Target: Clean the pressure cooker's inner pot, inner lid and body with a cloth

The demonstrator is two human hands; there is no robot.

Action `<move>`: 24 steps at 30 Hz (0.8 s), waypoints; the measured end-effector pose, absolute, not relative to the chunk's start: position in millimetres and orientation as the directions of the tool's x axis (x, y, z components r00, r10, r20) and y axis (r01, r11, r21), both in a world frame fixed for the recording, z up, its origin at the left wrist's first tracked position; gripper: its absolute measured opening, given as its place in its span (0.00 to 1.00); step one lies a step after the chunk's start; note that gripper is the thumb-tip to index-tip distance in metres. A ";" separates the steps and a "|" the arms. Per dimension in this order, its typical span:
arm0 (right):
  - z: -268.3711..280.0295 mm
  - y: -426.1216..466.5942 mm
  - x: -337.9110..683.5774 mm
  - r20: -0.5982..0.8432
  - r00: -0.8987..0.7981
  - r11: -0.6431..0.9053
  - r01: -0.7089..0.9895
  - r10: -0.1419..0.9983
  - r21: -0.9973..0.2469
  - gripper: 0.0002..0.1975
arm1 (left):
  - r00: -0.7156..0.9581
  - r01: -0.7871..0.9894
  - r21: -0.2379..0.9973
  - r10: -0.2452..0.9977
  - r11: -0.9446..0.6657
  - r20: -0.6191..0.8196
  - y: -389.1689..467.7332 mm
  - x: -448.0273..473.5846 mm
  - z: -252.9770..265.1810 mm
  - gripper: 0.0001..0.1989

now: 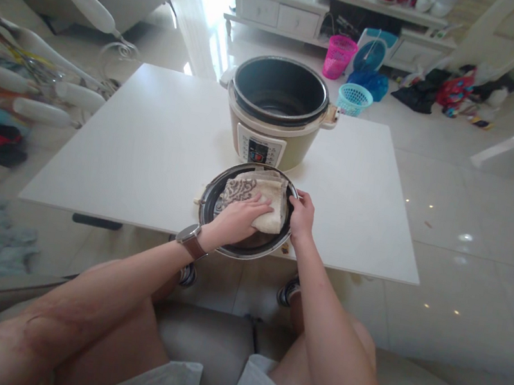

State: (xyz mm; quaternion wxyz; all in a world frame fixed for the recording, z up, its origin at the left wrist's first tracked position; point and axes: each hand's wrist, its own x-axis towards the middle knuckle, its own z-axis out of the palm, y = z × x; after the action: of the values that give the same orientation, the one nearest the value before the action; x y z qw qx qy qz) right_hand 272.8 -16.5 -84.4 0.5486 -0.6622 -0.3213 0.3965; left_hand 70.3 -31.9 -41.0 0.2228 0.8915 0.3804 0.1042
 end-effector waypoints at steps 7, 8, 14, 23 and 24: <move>-83.0 -17.0 272.2 -0.178 0.487 -0.201 -0.005 0.855 -0.980 0.19 | 0.690 0.627 0.481 0.724 -0.613 0.023 -32.3 70.8 -40.0 0.29; -83.2 -17.0 272.3 -0.178 0.489 -0.198 -0.011 0.854 -0.980 0.19 | 0.692 0.623 0.481 0.721 -0.616 0.027 -32.2 70.7 -39.7 0.29; -86.9 -15.7 274.1 -0.182 0.492 -0.195 -0.026 0.851 -0.981 0.18 | 0.692 0.623 0.480 0.721 -0.617 0.028 -32.3 71.1 -40.3 0.29; -85.4 -16.2 273.3 -0.187 0.480 -0.203 -0.020 0.857 -0.979 0.19 | 0.688 0.622 0.486 0.725 -0.613 0.034 -33.0 70.4 -43.2 0.30; -85.4 -16.3 273.2 -0.186 0.482 -0.199 -0.023 0.856 -0.980 0.19 | 0.683 0.624 0.487 0.729 -0.612 0.040 -33.3 70.8 -44.4 0.30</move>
State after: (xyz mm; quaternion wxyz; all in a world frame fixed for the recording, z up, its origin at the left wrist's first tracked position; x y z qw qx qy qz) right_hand 273.2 -16.3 -85.4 0.5492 -0.6630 -0.3141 0.4003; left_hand 70.8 -33.3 -44.4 0.2231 0.8899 0.3800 0.1177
